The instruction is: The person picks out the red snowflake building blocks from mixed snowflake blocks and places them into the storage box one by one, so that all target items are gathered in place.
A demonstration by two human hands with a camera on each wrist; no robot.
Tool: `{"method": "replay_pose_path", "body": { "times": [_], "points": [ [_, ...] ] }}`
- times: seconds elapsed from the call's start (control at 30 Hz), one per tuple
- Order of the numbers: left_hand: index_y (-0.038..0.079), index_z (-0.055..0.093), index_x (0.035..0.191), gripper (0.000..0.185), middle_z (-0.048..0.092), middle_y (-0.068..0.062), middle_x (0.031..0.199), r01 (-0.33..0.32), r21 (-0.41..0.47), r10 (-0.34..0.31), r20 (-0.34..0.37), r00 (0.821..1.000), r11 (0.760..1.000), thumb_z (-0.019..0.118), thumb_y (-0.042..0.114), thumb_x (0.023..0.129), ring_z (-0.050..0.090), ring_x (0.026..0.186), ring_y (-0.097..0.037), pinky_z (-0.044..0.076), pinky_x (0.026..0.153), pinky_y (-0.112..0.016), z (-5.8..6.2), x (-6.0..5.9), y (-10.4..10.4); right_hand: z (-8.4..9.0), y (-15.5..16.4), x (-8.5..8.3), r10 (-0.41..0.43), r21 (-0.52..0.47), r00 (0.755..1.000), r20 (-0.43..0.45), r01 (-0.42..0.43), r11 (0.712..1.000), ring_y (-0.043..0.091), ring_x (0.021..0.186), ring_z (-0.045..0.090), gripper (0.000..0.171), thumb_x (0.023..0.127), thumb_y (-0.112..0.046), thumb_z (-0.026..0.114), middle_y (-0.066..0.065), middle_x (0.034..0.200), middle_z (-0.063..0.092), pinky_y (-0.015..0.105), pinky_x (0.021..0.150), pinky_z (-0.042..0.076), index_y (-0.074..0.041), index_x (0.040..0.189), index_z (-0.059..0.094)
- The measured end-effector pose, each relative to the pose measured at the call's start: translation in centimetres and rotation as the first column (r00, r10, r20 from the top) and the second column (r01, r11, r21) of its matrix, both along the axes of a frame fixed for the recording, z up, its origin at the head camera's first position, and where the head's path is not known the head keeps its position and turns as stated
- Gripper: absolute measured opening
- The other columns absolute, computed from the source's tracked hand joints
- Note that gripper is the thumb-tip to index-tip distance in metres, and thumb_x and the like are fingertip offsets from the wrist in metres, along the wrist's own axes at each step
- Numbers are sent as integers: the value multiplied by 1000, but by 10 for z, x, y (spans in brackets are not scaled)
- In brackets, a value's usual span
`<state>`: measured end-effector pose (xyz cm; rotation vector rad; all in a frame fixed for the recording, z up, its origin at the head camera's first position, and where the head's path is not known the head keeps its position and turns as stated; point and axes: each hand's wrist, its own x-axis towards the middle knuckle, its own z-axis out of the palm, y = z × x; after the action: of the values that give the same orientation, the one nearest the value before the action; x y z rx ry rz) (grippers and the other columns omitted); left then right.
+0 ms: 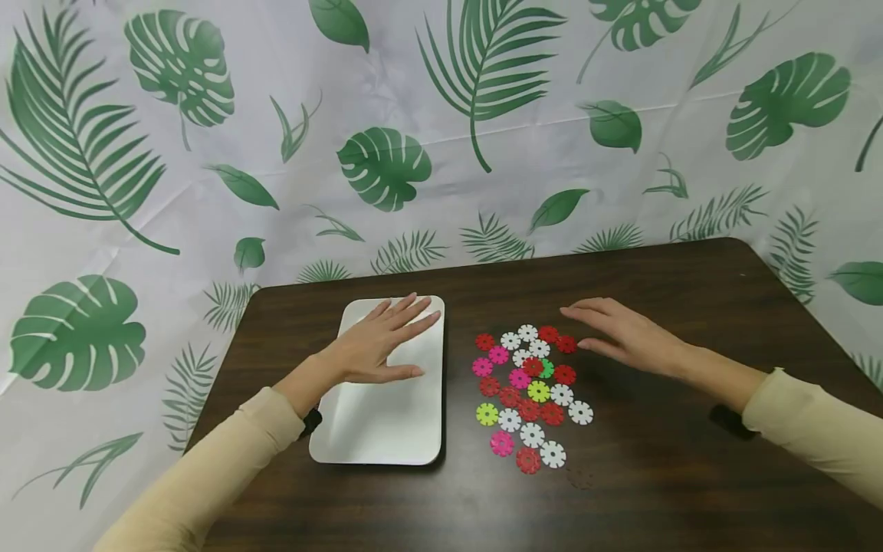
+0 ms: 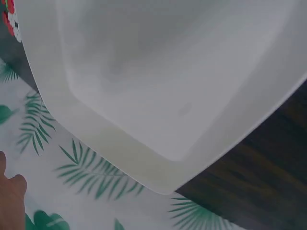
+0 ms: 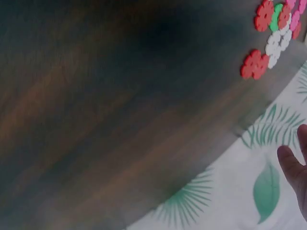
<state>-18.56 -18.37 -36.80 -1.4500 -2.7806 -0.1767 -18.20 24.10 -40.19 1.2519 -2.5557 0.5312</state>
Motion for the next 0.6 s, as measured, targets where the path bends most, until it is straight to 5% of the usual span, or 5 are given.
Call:
{"method": "replay_pose_path", "body": {
  "times": [0.23,0.4,0.6],
  "points": [
    [15,18,151,82,14,-9,158,-177,162,153,150,977,971,59,46,88,12,144,-32,17,111,-60,-6,7,-26,-14,-1,-1,-132,-162,983,127,152,975,24,91,62,42,77,0,73,13,103,63,41,72,54,0,117,61],
    [6,17,150,88,13,-10,158,-373,237,298,299,907,897,66,38,86,10,144,-32,20,111,-56,-11,13,-43,-25,-4,-2,-219,-194,940,261,273,942,21,83,60,34,78,-2,72,13,94,63,34,69,54,1,111,63],
    [1,17,149,87,16,-18,155,-523,261,417,369,831,812,67,32,86,19,141,-38,29,108,-54,-13,19,-64,-36,-9,-3,-277,-172,895,350,352,920,21,79,58,29,79,-3,72,11,88,63,31,67,51,3,107,64]
  ]
}}
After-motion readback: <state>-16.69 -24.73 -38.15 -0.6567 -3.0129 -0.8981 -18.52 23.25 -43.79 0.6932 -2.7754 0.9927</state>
